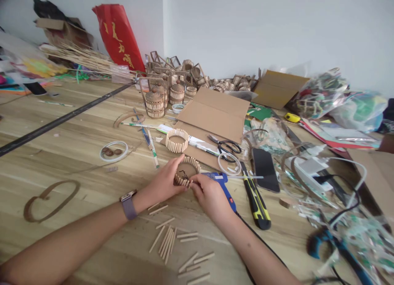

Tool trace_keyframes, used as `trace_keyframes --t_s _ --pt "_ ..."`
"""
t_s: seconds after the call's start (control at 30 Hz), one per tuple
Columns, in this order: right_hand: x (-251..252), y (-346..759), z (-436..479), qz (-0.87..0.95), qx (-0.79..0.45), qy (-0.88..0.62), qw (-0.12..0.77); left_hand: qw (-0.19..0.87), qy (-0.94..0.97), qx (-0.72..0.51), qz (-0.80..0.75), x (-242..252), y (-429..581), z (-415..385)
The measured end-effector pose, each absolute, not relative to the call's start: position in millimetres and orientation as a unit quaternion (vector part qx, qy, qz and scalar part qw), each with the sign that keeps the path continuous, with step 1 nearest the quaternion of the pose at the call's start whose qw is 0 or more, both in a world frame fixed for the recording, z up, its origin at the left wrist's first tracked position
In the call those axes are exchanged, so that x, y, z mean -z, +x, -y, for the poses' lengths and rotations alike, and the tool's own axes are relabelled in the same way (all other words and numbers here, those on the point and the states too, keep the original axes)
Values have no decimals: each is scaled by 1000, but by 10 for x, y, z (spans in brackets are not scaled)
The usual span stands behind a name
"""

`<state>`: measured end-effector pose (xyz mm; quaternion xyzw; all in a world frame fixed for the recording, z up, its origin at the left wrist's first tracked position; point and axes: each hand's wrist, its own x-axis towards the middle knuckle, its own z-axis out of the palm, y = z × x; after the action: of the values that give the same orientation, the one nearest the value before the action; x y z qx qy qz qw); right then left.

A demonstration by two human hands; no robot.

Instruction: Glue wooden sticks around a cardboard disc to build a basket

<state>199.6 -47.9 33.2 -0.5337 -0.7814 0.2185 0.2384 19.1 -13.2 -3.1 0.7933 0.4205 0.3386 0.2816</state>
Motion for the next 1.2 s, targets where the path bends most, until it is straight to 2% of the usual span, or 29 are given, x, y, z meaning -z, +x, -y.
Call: trace_keyframes --t_s 0.57,0.97,1.2 --pt "-280 1970 499 795 -179 -523 249 282 795 -337 -418 37 187 133" --pt "-252 2061 481 879 66 -433 188 275 806 -340 -399 71 164 114" --pt "-294 2055 493 876 107 -437 176 267 805 -330 -414 59 177 118"
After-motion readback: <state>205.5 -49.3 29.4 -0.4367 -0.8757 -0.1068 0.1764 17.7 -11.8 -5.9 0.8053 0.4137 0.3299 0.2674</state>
